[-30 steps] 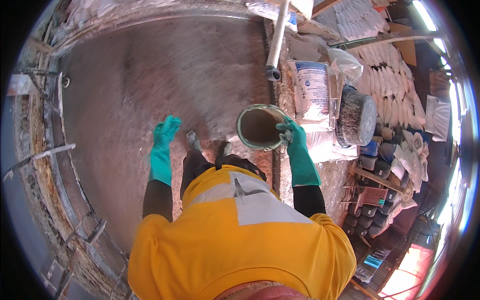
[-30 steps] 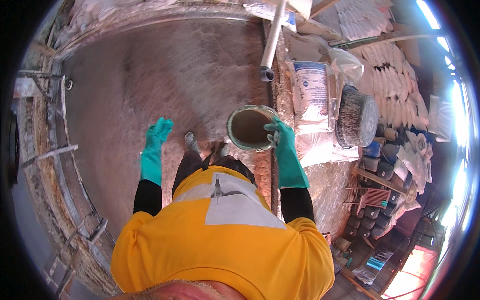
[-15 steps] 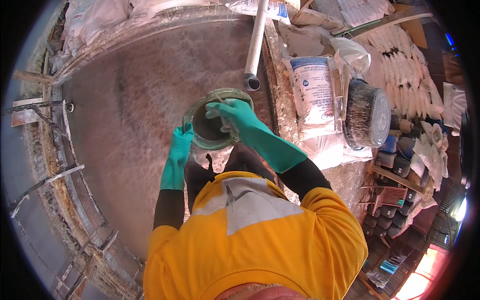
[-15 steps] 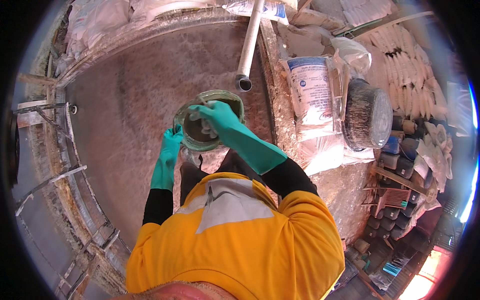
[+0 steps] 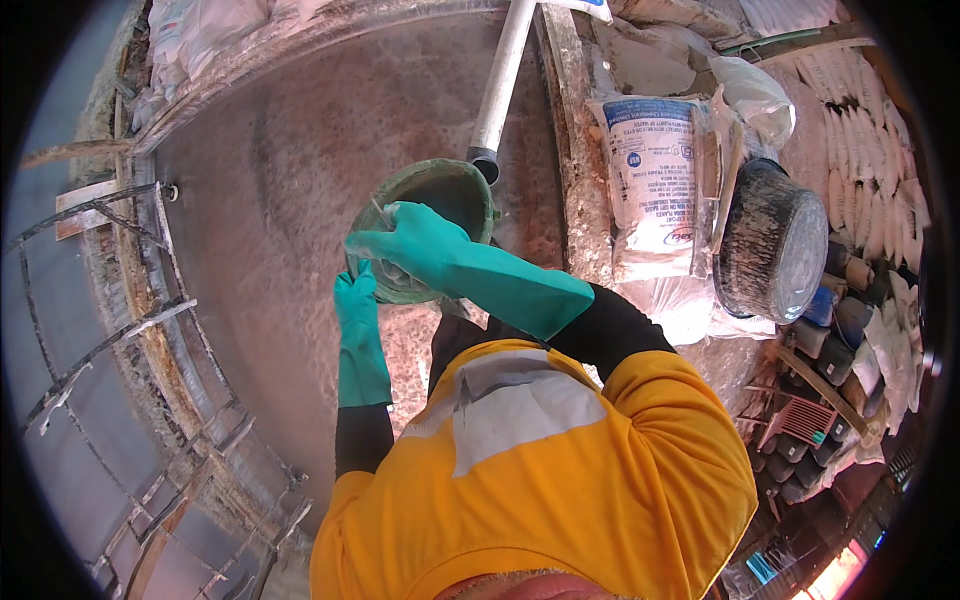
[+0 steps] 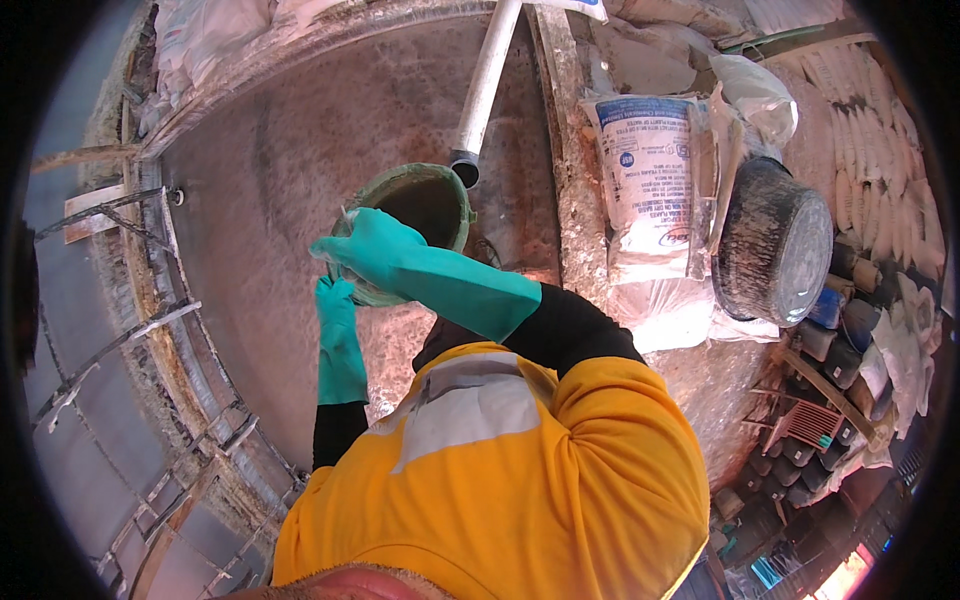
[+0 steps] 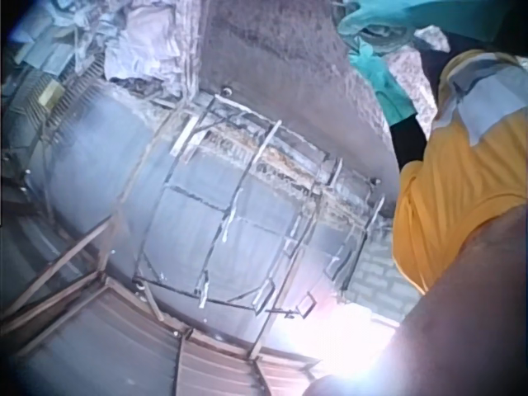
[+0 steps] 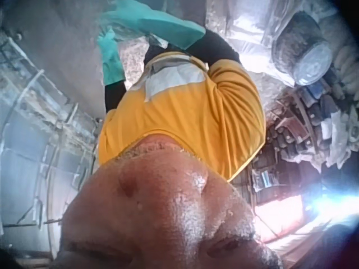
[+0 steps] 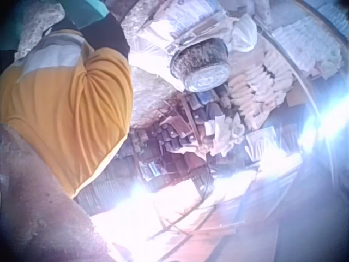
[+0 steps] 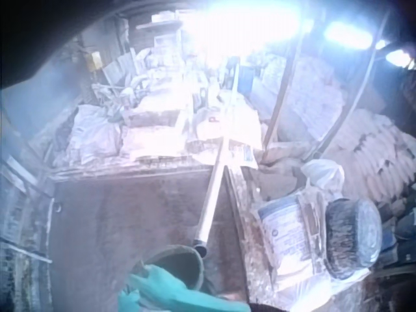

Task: The person repeatedly scoops a liquid from a large circular container using a small bucket and pours it onto the floor. The person refills the bucket from a pipe and continues the cycle of scooping and pouring across the floor area.

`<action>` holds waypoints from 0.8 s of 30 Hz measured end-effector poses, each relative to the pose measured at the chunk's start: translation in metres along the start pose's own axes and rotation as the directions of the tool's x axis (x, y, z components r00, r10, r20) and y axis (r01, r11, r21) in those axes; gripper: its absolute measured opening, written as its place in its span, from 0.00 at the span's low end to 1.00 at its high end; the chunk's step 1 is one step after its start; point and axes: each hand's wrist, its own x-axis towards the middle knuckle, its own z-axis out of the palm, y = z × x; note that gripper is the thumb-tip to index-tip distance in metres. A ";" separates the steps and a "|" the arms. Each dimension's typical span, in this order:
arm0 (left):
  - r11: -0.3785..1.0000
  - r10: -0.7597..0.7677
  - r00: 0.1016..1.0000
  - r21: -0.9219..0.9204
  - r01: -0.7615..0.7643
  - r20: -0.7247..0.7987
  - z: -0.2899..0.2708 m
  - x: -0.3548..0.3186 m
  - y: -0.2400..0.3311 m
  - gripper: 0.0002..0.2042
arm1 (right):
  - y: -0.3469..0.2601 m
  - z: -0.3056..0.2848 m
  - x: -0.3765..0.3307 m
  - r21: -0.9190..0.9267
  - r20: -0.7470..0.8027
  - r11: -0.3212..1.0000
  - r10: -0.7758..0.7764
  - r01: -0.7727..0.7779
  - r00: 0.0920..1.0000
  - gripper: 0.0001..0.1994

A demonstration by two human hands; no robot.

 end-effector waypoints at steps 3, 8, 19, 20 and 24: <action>1.000 0.018 1.000 -0.025 -0.018 -0.014 0.025 -0.012 0.026 0.08 | -0.005 -0.015 -0.006 0.021 0.004 1.000 0.023 -0.023 1.000 0.19; 0.999 0.014 0.999 0.029 -0.013 -0.049 0.043 -0.025 0.048 0.10 | 0.001 -0.031 -0.002 -0.017 0.012 1.000 0.007 -0.007 1.000 0.19; 0.998 0.066 0.994 -0.016 -0.064 0.090 0.054 -0.027 0.059 0.11 | -0.001 -0.051 -0.004 -0.067 0.004 0.997 0.039 -0.039 0.999 0.26; 0.998 0.061 0.996 -0.006 -0.060 0.061 0.058 -0.030 0.060 0.12 | -0.001 -0.052 -0.004 -0.058 0.005 0.997 0.044 -0.043 0.999 0.26; 1.000 0.021 0.998 0.009 -0.022 0.060 0.071 -0.037 0.076 0.12 | 0.002 -0.056 -0.004 -0.025 0.005 0.999 0.032 -0.032 0.999 0.26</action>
